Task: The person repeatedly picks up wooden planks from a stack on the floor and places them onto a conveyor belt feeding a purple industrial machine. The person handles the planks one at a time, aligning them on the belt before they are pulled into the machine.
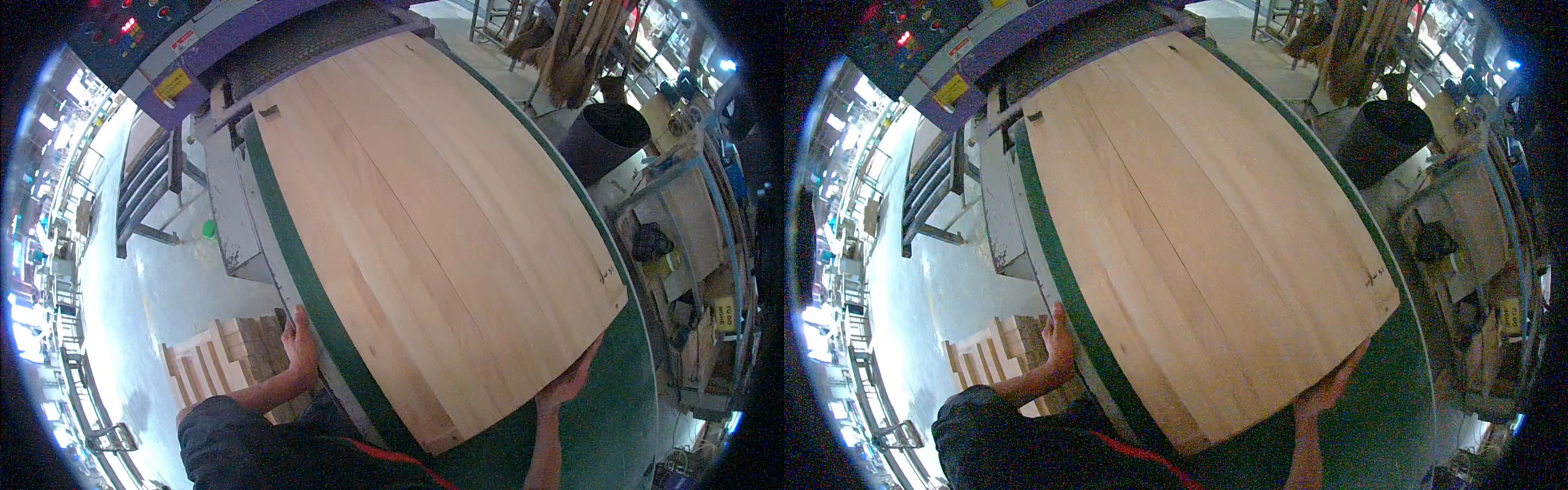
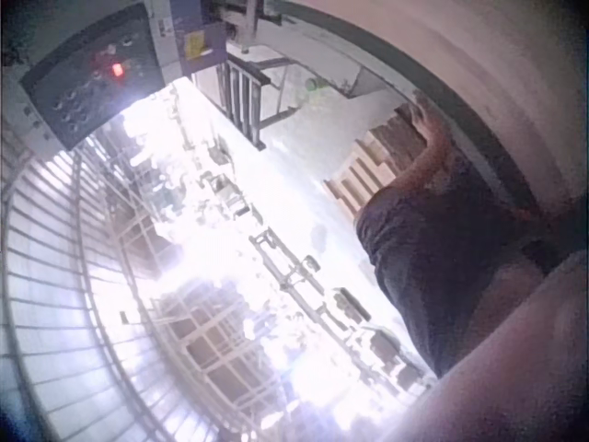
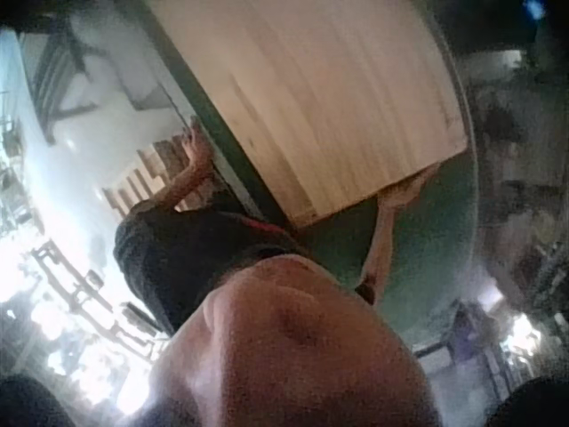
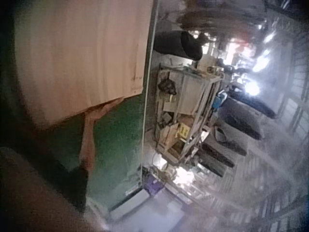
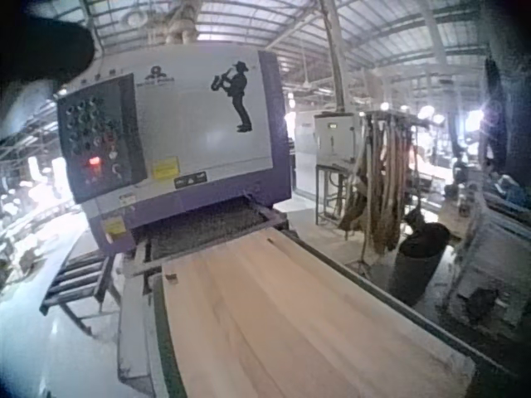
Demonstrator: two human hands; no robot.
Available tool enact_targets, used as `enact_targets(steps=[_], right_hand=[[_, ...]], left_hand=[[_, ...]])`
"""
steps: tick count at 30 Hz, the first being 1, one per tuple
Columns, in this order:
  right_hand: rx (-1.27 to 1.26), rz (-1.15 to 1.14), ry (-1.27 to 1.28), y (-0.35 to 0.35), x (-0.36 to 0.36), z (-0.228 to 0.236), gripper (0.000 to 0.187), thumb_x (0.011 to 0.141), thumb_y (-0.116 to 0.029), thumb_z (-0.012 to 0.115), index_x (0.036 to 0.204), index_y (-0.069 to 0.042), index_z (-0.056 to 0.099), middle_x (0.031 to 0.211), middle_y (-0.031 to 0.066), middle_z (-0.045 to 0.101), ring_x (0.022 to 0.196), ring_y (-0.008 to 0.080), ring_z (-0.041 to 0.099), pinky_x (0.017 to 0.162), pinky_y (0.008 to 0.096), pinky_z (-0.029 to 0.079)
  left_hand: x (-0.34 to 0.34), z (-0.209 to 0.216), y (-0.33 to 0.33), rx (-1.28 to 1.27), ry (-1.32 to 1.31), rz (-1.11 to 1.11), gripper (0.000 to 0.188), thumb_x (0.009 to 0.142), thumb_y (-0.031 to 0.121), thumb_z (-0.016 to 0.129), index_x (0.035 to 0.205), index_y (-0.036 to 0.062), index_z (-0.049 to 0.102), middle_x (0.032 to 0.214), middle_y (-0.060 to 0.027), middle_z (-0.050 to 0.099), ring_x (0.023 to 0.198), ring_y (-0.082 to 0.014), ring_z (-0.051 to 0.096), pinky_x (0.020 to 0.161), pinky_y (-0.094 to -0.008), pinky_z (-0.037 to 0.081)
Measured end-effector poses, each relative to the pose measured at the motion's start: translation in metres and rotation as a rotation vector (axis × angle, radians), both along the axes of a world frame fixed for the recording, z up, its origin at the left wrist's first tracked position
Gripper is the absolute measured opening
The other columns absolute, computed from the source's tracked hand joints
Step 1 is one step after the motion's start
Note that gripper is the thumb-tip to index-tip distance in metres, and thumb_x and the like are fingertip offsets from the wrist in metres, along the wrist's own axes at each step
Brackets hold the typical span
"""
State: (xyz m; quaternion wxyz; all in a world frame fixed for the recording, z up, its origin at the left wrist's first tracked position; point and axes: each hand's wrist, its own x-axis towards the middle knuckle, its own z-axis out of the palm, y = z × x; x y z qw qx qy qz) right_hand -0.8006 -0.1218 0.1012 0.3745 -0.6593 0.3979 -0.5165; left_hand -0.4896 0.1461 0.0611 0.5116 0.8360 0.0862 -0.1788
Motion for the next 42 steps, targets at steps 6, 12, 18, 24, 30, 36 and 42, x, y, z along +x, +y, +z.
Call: enact_targets(steps=[6,12,18,24,30,36,42], right_hand=[[-0.031,-0.053,0.139,-0.023,0.008,-0.023,0.062,0.094,-0.030,0.041,0.143,0.000,0.019,0.149,0.0155,0.021,0.138,0.0278,0.019,0.112,0.0415,0.014],[-0.099,-0.040,0.003,-0.043,0.051,-0.041,0.059,0.096,-0.035,0.031,0.141,0.002,0.025,0.149,0.0149,0.022,0.139,0.0274,0.015,0.113,0.0416,0.009],[-0.165,-0.003,-0.052,-0.040,0.103,-0.040,0.057,0.098,-0.033,0.031,0.139,0.007,0.026,0.147,0.0171,0.026,0.136,0.0284,0.024,0.112,0.0425,0.016],[-0.062,0.094,-0.187,-0.038,0.139,-0.032,0.061,0.097,-0.036,0.028,0.140,0.006,0.022,0.148,0.0162,0.023,0.136,0.0269,0.023,0.112,0.0406,0.016],[0.077,0.145,-0.365,-0.039,0.160,-0.029,0.059,0.096,-0.033,0.031,0.142,0.002,0.020,0.148,0.0140,0.024,0.135,0.0239,0.026,0.111,0.0394,0.017],[0.099,0.014,-0.243,-0.043,0.171,-0.041,0.055,0.095,-0.029,0.034,0.141,-0.001,0.026,0.144,0.0118,0.030,0.133,0.0248,0.026,0.111,0.0398,0.015],[-0.126,-0.111,0.145,-0.057,0.182,-0.059,0.057,0.093,-0.030,0.033,0.140,0.002,0.029,0.149,0.0151,0.021,0.140,0.0306,0.005,0.113,0.0432,0.001]], left_hand=[[0.012,-0.027,0.010,-0.099,0.079,0.026,0.062,0.092,0.050,0.046,0.124,-0.0032,0.051,0.119,-0.0146,0.056,0.108,-0.0229,0.049,0.096,-0.0330,0.034],[0.014,-0.035,0.011,-0.103,-0.106,0.053,0.051,0.090,0.051,0.049,0.103,0.0022,0.057,0.088,-0.0031,0.051,0.080,-0.0150,0.043,0.073,-0.0296,0.035],[0.015,-0.031,0.016,-0.214,0.088,0.117,0.039,0.090,0.045,0.053,0.096,0.0068,0.057,0.087,-0.0003,0.052,0.080,-0.0117,0.044,0.073,-0.0265,0.034],[0.005,-0.018,0.006,-0.155,0.150,0.205,0.047,0.093,0.042,0.051,0.110,-0.0015,0.056,0.095,-0.0030,0.056,0.089,-0.0145,0.048,0.083,-0.0296,0.038],[0.004,-0.007,0.004,-0.267,0.088,0.130,0.032,0.092,0.038,0.053,0.097,0.0066,0.059,0.081,0.0042,0.052,0.073,-0.0079,0.043,0.063,-0.0257,0.035],[0.004,-0.004,0.006,-0.399,0.106,0.126,0.038,0.095,0.035,0.049,0.110,0.0011,0.057,0.096,-0.0005,0.057,0.088,-0.0101,0.047,0.079,-0.0257,0.038],[0.005,0.004,-0.002,-0.283,0.010,0.073,0.039,0.093,0.039,0.051,0.100,0.0012,0.057,0.081,0.0020,0.049,0.071,-0.0094,0.040,0.061,-0.0262,0.035]])
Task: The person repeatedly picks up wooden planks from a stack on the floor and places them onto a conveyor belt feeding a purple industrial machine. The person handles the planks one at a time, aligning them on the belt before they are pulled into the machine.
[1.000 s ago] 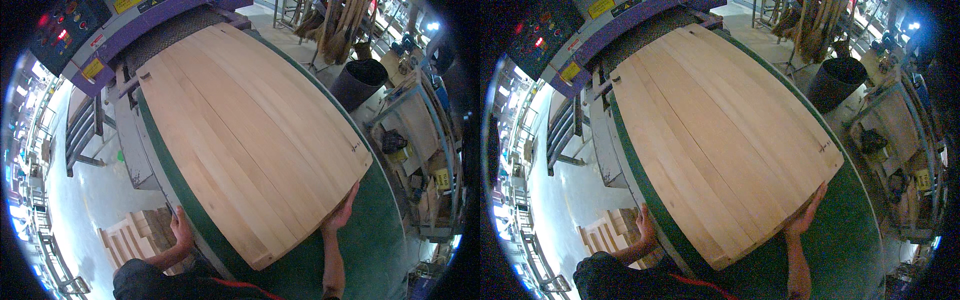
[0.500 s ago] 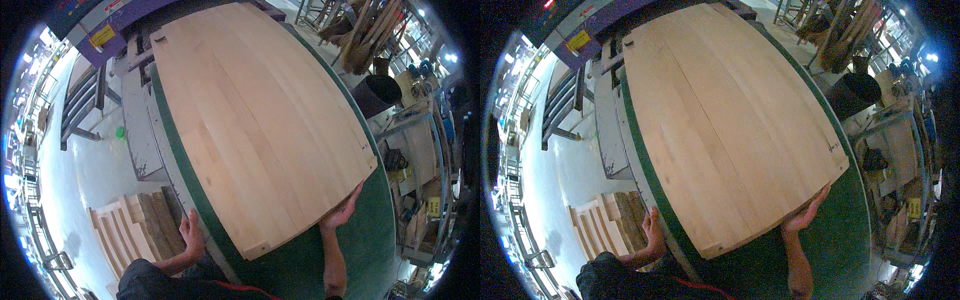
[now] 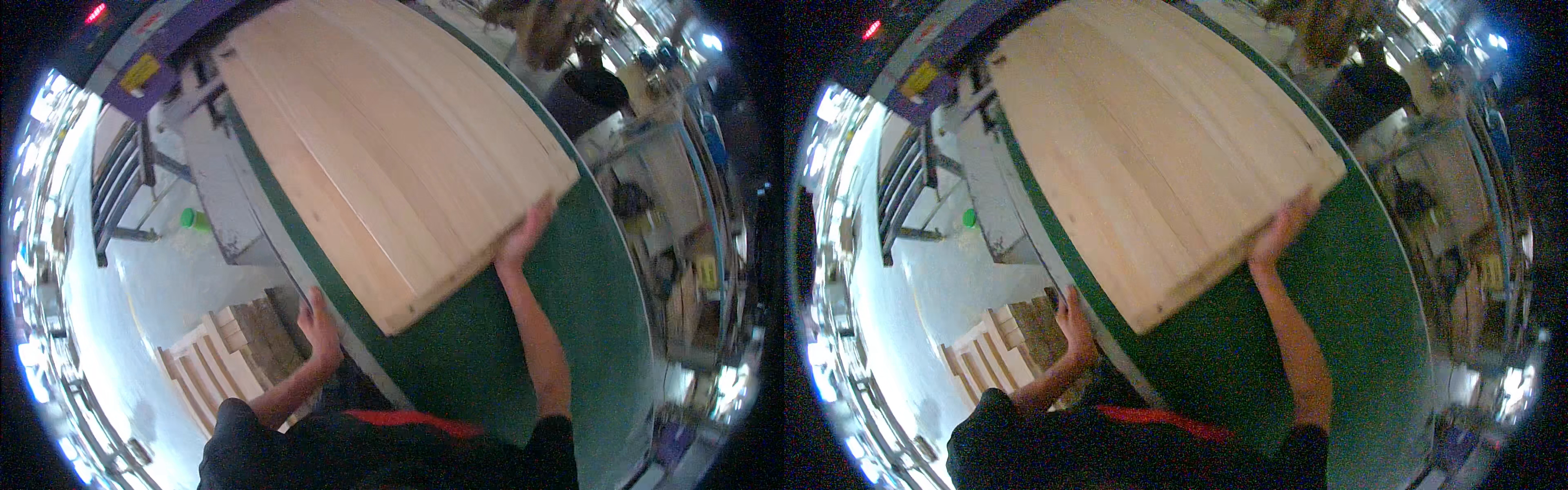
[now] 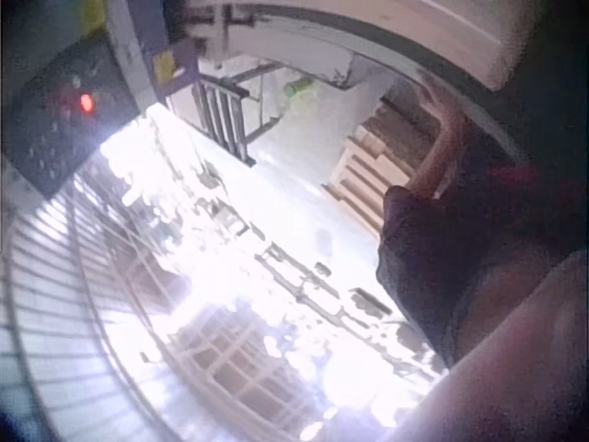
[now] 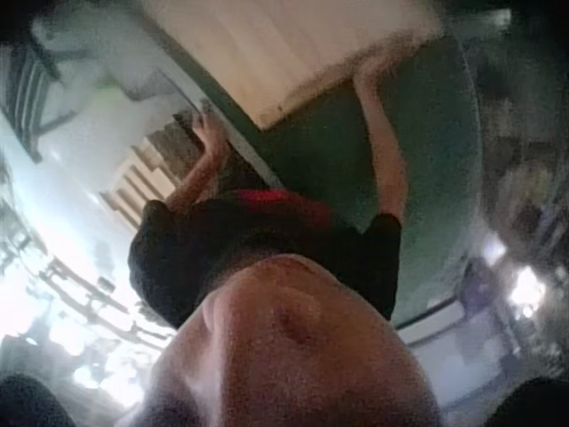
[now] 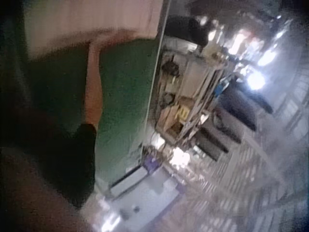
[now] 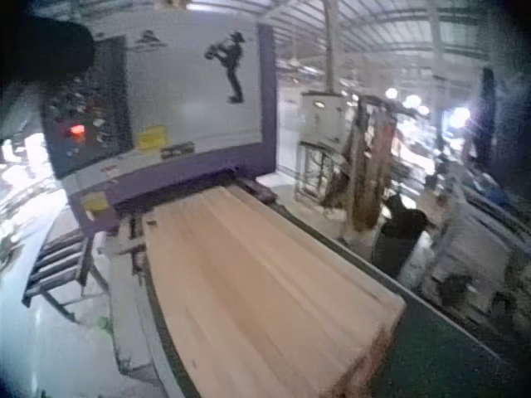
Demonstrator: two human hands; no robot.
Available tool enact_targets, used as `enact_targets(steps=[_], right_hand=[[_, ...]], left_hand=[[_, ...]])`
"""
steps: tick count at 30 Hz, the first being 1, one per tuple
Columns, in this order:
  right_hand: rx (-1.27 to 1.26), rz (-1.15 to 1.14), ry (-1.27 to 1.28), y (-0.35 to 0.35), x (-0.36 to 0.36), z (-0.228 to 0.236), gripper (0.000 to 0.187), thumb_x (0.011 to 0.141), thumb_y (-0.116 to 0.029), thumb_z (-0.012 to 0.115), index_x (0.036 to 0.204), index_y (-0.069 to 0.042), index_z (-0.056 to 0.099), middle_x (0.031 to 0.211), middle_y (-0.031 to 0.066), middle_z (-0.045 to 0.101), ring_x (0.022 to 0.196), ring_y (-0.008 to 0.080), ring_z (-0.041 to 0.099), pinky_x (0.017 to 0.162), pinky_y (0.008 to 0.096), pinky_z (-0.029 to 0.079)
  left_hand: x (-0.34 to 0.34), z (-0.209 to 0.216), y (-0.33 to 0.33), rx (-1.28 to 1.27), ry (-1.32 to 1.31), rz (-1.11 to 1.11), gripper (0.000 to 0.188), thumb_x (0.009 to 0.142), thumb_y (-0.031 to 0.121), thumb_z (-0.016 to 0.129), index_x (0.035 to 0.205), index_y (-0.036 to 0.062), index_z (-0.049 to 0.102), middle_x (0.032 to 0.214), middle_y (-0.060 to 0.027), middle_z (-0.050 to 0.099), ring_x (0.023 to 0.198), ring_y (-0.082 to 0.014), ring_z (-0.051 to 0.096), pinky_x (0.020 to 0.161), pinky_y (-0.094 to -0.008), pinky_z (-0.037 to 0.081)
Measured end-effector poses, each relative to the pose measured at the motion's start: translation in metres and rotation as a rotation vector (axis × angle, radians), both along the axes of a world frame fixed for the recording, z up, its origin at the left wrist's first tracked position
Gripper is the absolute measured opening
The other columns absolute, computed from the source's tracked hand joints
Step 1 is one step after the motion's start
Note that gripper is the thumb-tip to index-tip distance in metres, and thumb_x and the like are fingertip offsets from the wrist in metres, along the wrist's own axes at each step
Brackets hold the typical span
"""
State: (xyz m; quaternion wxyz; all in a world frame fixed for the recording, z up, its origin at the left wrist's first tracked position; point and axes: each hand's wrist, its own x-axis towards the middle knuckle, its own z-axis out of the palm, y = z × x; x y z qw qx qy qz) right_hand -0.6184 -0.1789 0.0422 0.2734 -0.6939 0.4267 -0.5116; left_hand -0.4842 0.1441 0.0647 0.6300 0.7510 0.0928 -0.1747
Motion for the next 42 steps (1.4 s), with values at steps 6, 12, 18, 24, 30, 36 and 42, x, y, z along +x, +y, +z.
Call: enact_targets(steps=[6,12,18,24,30,36,42], right_hand=[[0.049,-0.100,-0.027,0.007,0.033,0.022,0.060,0.095,-0.032,0.035,0.140,0.005,0.024,0.148,0.0220,0.019,0.138,0.0362,0.011,0.112,0.0433,0.007],[0.128,-0.181,-0.126,0.004,0.048,0.033,0.064,0.096,-0.037,0.036,0.139,0.009,0.022,0.144,0.0308,0.020,0.136,0.0419,0.014,0.111,0.0441,0.010],[-0.010,-0.197,-0.098,-0.001,0.067,0.022,0.060,0.098,-0.033,0.033,0.139,0.009,0.021,0.145,0.0285,0.018,0.135,0.0442,0.014,0.111,0.0478,0.012],[0.019,-0.226,-0.128,-0.004,0.083,0.020,0.058,0.096,-0.026,0.037,0.136,0.013,0.021,0.141,0.0326,0.023,0.133,0.0435,0.019,0.111,0.0449,0.016],[0.058,-0.251,-0.177,-0.009,0.100,0.020,0.057,0.096,-0.026,0.037,0.136,0.012,0.024,0.142,0.0320,0.022,0.134,0.0422,0.018,0.112,0.0455,0.015],[0.158,-0.217,-0.280,0.020,0.119,0.022,0.060,0.097,-0.031,0.036,0.137,0.012,0.022,0.144,0.0303,0.018,0.136,0.0399,0.016,0.113,0.0440,0.013],[0.237,-0.167,-0.265,0.043,0.144,0.029,0.069,0.096,-0.038,0.035,0.139,0.012,0.016,0.147,0.0285,0.012,0.138,0.0366,0.012,0.113,0.0413,0.010]], left_hand=[[0.007,-0.027,0.010,-0.081,0.063,0.003,0.044,0.091,0.042,0.053,0.102,-0.0004,0.059,0.092,-0.0036,0.059,0.080,-0.0133,0.053,0.071,-0.0287,0.043],[0.003,-0.010,0.001,0.011,0.047,-0.043,0.051,0.090,0.046,0.054,0.106,-0.0026,0.059,0.097,-0.0061,0.061,0.083,-0.0149,0.054,0.075,-0.0284,0.044],[0.007,-0.026,0.010,0.006,-0.019,-0.028,0.051,0.090,0.047,0.053,0.103,-0.0021,0.059,0.084,-0.0023,0.057,0.076,-0.0137,0.049,0.070,-0.0299,0.042],[0.003,-0.017,0.007,0.105,0.033,0.008,0.059,0.086,0.054,0.055,0.100,-0.0035,0.058,0.079,-0.0039,0.055,0.075,-0.0151,0.049,0.069,-0.0320,0.042],[-0.001,-0.015,0.002,0.201,-0.059,-0.005,0.064,0.087,0.052,0.053,0.110,-0.0076,0.056,0.096,-0.0107,0.059,0.087,-0.0184,0.052,0.079,-0.0324,0.042],[-0.001,-0.019,0.015,0.173,-0.042,-0.044,0.065,0.089,0.052,0.050,0.118,-0.0063,0.052,0.110,-0.0149,0.059,0.102,-0.0239,0.052,0.089,-0.0344,0.039],[0.011,-0.043,0.017,0.209,-0.060,-0.014,0.072,0.087,0.055,0.051,0.123,-0.0074,0.047,0.115,-0.0164,0.056,0.104,-0.0253,0.051,0.092,-0.0355,0.038]])
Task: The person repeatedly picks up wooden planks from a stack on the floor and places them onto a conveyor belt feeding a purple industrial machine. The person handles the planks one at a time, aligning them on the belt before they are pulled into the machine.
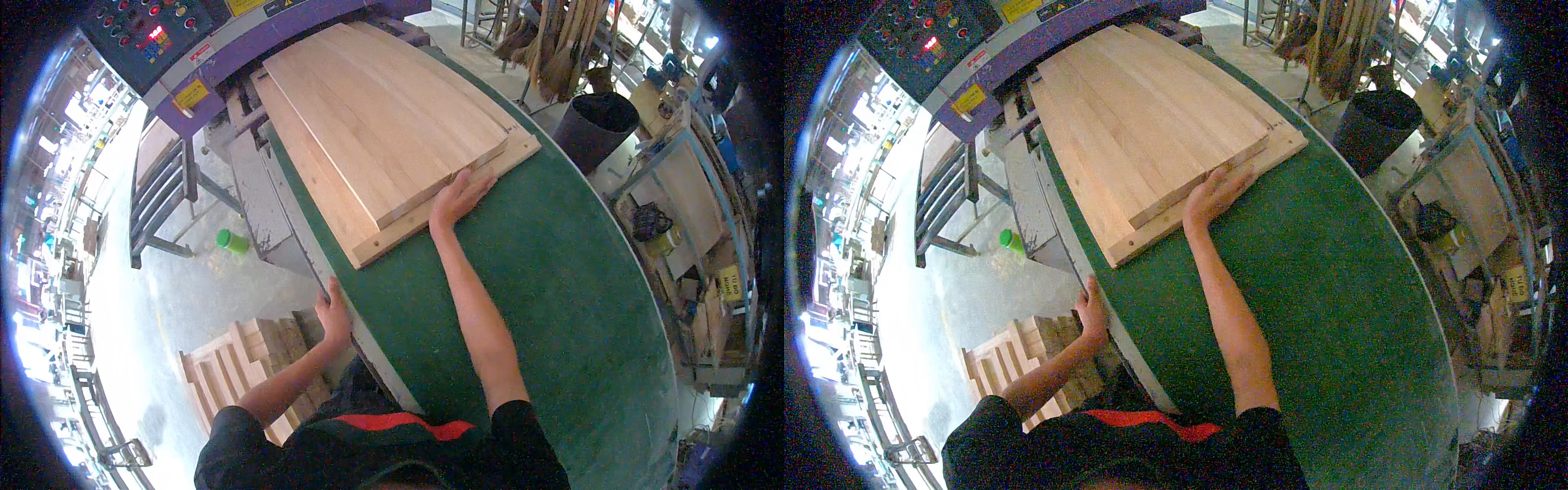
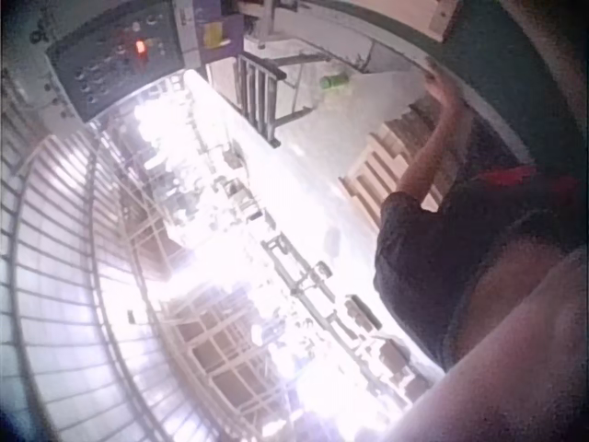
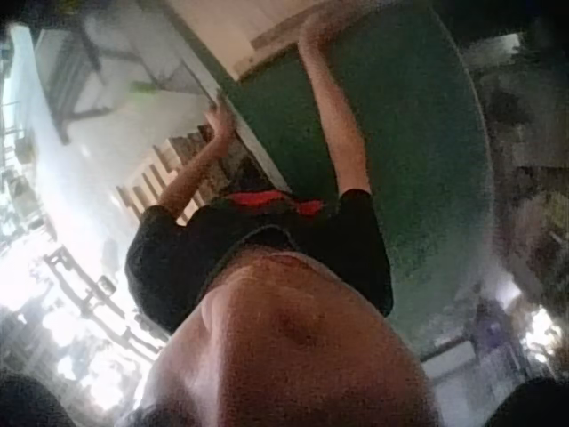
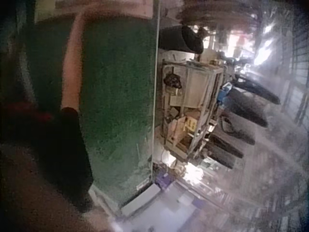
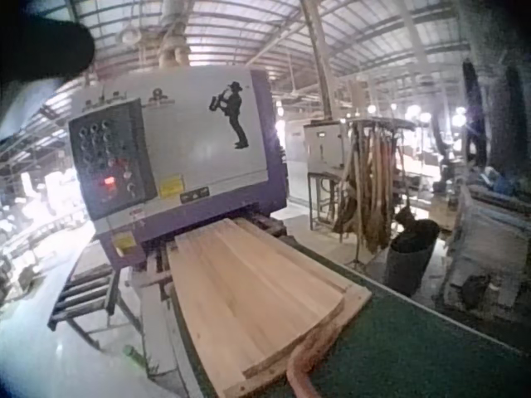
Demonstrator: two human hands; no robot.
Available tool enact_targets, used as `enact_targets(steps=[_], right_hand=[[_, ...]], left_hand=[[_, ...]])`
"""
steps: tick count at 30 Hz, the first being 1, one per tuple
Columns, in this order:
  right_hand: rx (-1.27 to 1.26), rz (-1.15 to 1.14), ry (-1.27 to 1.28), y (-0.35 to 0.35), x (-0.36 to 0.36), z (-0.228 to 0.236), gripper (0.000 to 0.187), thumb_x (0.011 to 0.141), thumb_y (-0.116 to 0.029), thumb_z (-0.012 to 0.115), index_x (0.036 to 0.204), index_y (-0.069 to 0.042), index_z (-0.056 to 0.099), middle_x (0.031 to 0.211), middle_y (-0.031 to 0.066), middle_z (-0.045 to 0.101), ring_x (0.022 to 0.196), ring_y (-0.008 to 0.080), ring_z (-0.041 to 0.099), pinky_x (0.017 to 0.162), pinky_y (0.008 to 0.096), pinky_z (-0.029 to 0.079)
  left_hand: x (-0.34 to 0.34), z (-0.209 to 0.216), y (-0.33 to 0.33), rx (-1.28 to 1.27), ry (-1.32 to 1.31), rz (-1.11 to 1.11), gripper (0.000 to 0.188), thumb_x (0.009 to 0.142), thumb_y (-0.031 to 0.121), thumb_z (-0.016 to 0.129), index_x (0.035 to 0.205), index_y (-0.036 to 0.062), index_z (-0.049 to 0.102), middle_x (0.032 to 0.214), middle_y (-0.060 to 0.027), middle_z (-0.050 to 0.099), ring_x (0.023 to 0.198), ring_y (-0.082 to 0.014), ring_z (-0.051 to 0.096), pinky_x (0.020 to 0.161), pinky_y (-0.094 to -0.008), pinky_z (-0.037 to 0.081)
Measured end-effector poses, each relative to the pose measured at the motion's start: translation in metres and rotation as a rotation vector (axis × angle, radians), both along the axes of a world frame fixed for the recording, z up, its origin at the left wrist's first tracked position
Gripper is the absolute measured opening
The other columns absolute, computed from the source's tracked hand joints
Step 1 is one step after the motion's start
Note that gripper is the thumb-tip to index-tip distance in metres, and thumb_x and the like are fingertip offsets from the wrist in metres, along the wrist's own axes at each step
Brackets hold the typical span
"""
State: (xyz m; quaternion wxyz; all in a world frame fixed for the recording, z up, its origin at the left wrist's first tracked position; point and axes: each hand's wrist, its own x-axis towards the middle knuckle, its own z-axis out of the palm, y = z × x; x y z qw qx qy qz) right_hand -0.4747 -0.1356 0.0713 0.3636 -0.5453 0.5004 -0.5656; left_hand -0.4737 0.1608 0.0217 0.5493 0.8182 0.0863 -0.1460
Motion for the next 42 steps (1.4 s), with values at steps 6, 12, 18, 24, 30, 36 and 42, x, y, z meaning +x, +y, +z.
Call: enact_targets(steps=[6,12,18,24,30,36,42], right_hand=[[0.044,0.040,0.050,0.040,0.017,-0.001,0.070,0.095,-0.040,0.036,0.140,0.010,0.015,0.149,0.0253,0.009,0.140,0.0334,0.007,0.114,0.0399,0.007],[0.089,0.004,0.025,0.050,0.039,0.002,0.070,0.095,-0.039,0.037,0.138,0.012,0.017,0.148,0.0268,0.010,0.139,0.0339,0.009,0.114,0.0400,0.008],[0.030,-0.015,0.007,0.047,0.061,0.003,0.070,0.095,-0.038,0.038,0.138,0.013,0.019,0.147,0.0273,0.013,0.139,0.0349,0.011,0.114,0.0401,0.008],[0.075,-0.030,-0.054,0.046,0.077,0.005,0.072,0.094,-0.039,0.039,0.138,0.013,0.016,0.147,0.0281,0.012,0.138,0.0363,0.011,0.114,0.0405,0.009],[0.076,-0.013,-0.052,0.051,0.092,0.010,0.074,0.094,-0.040,0.039,0.138,0.014,0.014,0.147,0.0287,0.011,0.138,0.0368,0.010,0.113,0.0408,0.009],[0.009,-0.007,0.016,0.047,0.104,0.010,0.070,0.096,-0.039,0.035,0.137,0.015,0.017,0.146,0.0305,0.012,0.138,0.0385,0.011,0.113,0.0426,0.010],[-0.028,-0.006,0.032,0.042,0.120,0.007,0.069,0.097,-0.038,0.035,0.136,0.015,0.016,0.144,0.0334,0.011,0.136,0.0418,0.013,0.112,0.0448,0.012]], left_hand=[[-0.009,0.027,-0.006,-0.228,0.074,-0.119,0.068,0.090,0.051,0.050,0.129,-0.0049,0.042,0.123,-0.0176,0.049,0.110,-0.0259,0.048,0.094,-0.0352,0.036],[-0.012,0.004,-0.009,-0.158,-0.041,-0.019,0.059,0.092,0.046,0.048,0.128,-0.0014,0.042,0.117,-0.0149,0.053,0.106,-0.0238,0.049,0.092,-0.0354,0.038],[0.000,-0.024,0.002,-0.248,-0.071,-0.132,0.059,0.093,0.043,0.048,0.132,0.0000,0.039,0.120,-0.0176,0.049,0.109,-0.0274,0.048,0.095,-0.0372,0.036],[-0.009,0.017,-0.013,-0.148,-0.020,-0.057,0.060,0.093,0.043,0.047,0.131,-0.0027,0.038,0.123,-0.0203,0.048,0.112,-0.0303,0.046,0.096,-0.0376,0.035],[-0.010,0.015,-0.008,-0.110,-0.061,-0.113,0.064,0.093,0.045,0.046,0.132,-0.0045,0.036,0.126,-0.0205,0.046,0.116,-0.0302,0.044,0.098,-0.0379,0.033],[-0.014,0.026,-0.013,-0.022,-0.005,-0.073,0.063,0.094,0.045,0.045,0.134,-0.0033,0.033,0.129,-0.0192,0.041,0.117,-0.0284,0.042,0.099,-0.0371,0.032],[-0.011,0.009,-0.007,-0.199,-0.017,-0.094,0.060,0.094,0.042,0.048,0.133,-0.0012,0.035,0.125,-0.0132,0.047,0.112,-0.0239,0.044,0.096,-0.0331,0.033]])
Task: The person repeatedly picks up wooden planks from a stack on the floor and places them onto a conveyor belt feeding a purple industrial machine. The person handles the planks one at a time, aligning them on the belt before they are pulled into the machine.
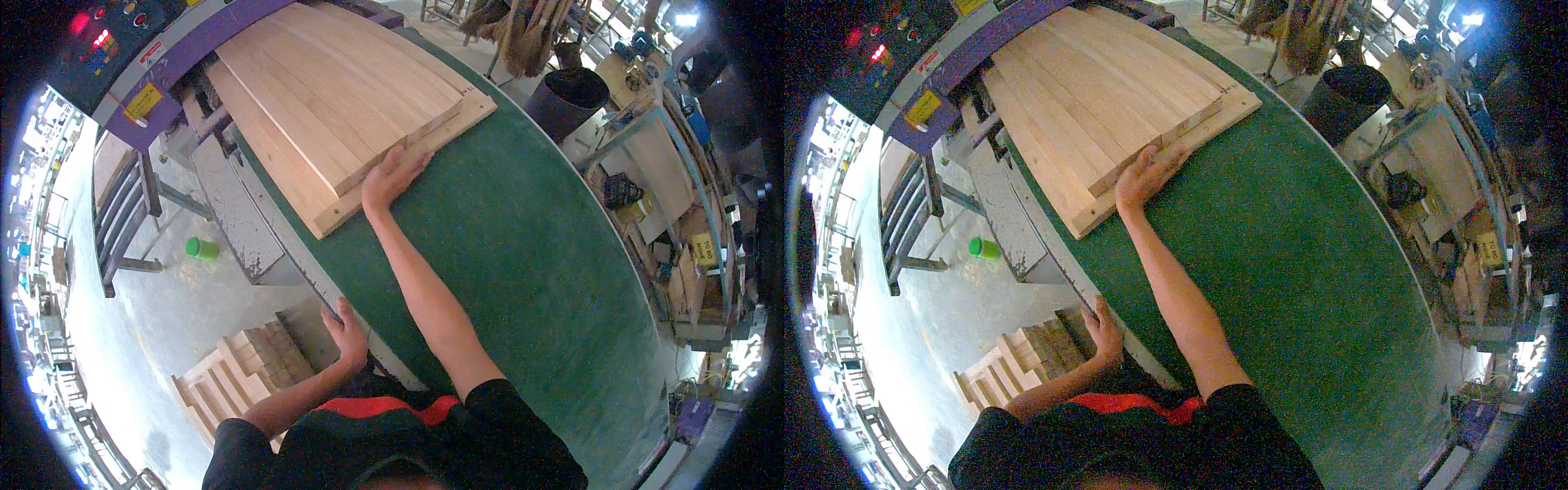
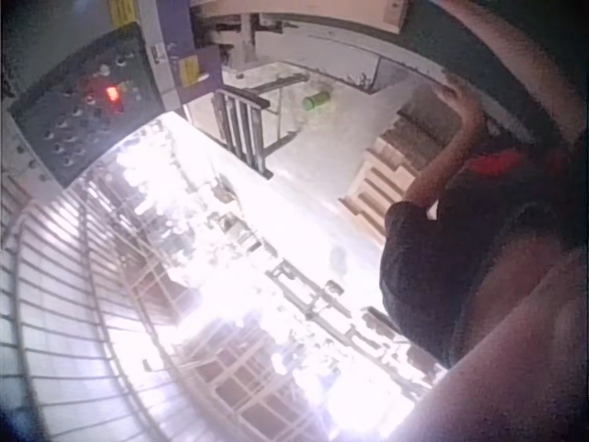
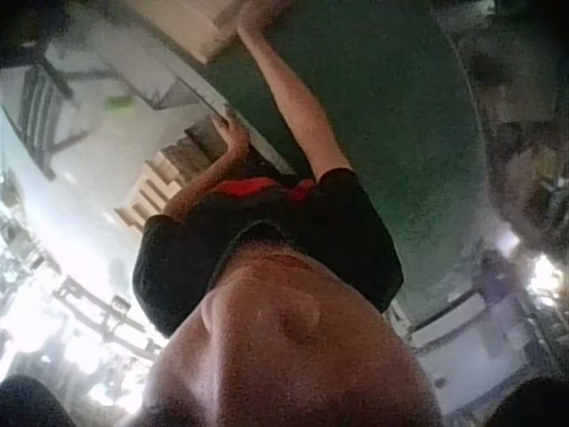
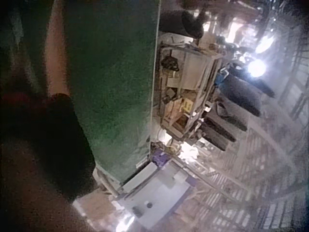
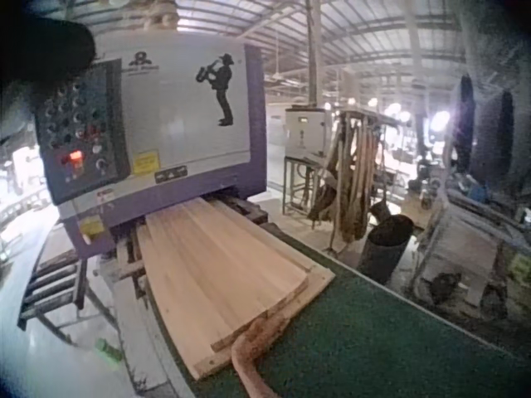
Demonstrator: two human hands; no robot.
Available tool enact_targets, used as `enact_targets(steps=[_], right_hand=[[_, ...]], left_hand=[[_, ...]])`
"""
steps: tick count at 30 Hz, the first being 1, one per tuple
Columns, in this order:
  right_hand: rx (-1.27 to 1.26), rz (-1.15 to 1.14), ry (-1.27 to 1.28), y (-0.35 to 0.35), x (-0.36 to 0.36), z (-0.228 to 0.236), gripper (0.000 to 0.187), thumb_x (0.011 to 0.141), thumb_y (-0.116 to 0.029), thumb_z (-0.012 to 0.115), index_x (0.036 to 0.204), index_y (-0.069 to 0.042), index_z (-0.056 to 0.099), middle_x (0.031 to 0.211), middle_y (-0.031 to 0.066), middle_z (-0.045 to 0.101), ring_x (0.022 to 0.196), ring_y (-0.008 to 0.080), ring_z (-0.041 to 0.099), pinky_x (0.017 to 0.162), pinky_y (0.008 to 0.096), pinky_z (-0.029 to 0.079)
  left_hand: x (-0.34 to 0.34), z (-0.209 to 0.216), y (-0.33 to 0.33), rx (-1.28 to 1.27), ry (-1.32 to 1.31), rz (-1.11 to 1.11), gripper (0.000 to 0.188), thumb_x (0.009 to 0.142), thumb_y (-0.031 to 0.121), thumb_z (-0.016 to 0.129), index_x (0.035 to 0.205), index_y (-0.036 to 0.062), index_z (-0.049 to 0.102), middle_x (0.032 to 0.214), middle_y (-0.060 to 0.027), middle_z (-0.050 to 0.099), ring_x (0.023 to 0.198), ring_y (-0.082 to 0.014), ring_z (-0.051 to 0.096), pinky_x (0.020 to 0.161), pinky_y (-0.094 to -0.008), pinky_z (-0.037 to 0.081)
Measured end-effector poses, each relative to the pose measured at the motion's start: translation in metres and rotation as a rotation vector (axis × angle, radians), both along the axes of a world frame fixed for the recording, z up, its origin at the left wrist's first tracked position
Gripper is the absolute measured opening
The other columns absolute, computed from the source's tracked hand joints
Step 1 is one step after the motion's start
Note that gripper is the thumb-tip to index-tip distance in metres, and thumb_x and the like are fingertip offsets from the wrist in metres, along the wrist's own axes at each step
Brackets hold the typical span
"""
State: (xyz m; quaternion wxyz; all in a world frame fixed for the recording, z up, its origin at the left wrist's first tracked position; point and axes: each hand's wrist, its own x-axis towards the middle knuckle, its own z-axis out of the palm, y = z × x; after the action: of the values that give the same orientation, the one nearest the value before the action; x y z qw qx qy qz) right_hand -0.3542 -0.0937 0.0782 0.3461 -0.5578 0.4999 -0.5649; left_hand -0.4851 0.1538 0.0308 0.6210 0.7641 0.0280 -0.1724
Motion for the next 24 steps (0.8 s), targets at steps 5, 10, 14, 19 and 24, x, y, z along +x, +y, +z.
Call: enact_targets(steps=[5,10,14,19,24], right_hand=[[-0.030,-0.031,0.016,-0.008,0.016,-0.009,0.068,0.097,-0.036,0.036,0.136,0.016,0.016,0.144,0.0338,0.011,0.136,0.0424,0.013,0.112,0.0454,0.013],[-0.003,-0.037,0.008,-0.011,0.031,-0.005,0.066,0.097,-0.034,0.038,0.135,0.016,0.018,0.144,0.0334,0.012,0.135,0.0423,0.015,0.112,0.0452,0.014],[0.022,-0.017,-0.009,-0.004,0.042,0.005,0.065,0.097,-0.033,0.037,0.135,0.016,0.019,0.143,0.0333,0.014,0.135,0.0415,0.015,0.112,0.0446,0.015],[-0.013,-0.031,0.041,-0.019,0.055,-0.008,0.065,0.097,-0.036,0.034,0.134,0.016,0.021,0.143,0.0337,0.014,0.136,0.0410,0.013,0.111,0.0444,0.015],[-0.028,-0.053,0.036,-0.023,0.069,-0.009,0.067,0.097,-0.039,0.032,0.135,0.015,0.022,0.143,0.0342,0.013,0.136,0.0415,0.014,0.111,0.0445,0.017]], left_hand=[[0.002,0.007,-0.002,0.021,-0.068,-0.053,0.054,0.095,0.038,0.046,0.131,-0.0009,0.034,0.119,-0.0143,0.046,0.107,-0.0235,0.044,0.093,-0.0343,0.035],[0.003,-0.005,0.004,-0.041,0.035,-0.052,0.053,0.096,0.035,0.046,0.132,-0.0014,0.031,0.116,-0.0147,0.045,0.106,-0.0235,0.044,0.093,-0.0346,0.035],[0.002,-0.020,0.010,-0.051,0.025,0.002,0.054,0.096,0.036,0.046,0.131,-0.0023,0.031,0.117,-0.0152,0.045,0.107,-0.0237,0.043,0.094,-0.0347,0.034],[0.006,-0.003,0.006,0.032,-0.001,-0.096,0.053,0.096,0.034,0.046,0.132,-0.0016,0.030,0.119,-0.0156,0.044,0.110,-0.0241,0.042,0.095,-0.0348,0.034],[-0.003,-0.007,0.000,0.066,-0.069,-0.016,0.052,0.095,0.034,0.047,0.130,-0.0011,0.031,0.118,-0.0150,0.044,0.108,-0.0233,0.043,0.093,-0.0358,0.035]])
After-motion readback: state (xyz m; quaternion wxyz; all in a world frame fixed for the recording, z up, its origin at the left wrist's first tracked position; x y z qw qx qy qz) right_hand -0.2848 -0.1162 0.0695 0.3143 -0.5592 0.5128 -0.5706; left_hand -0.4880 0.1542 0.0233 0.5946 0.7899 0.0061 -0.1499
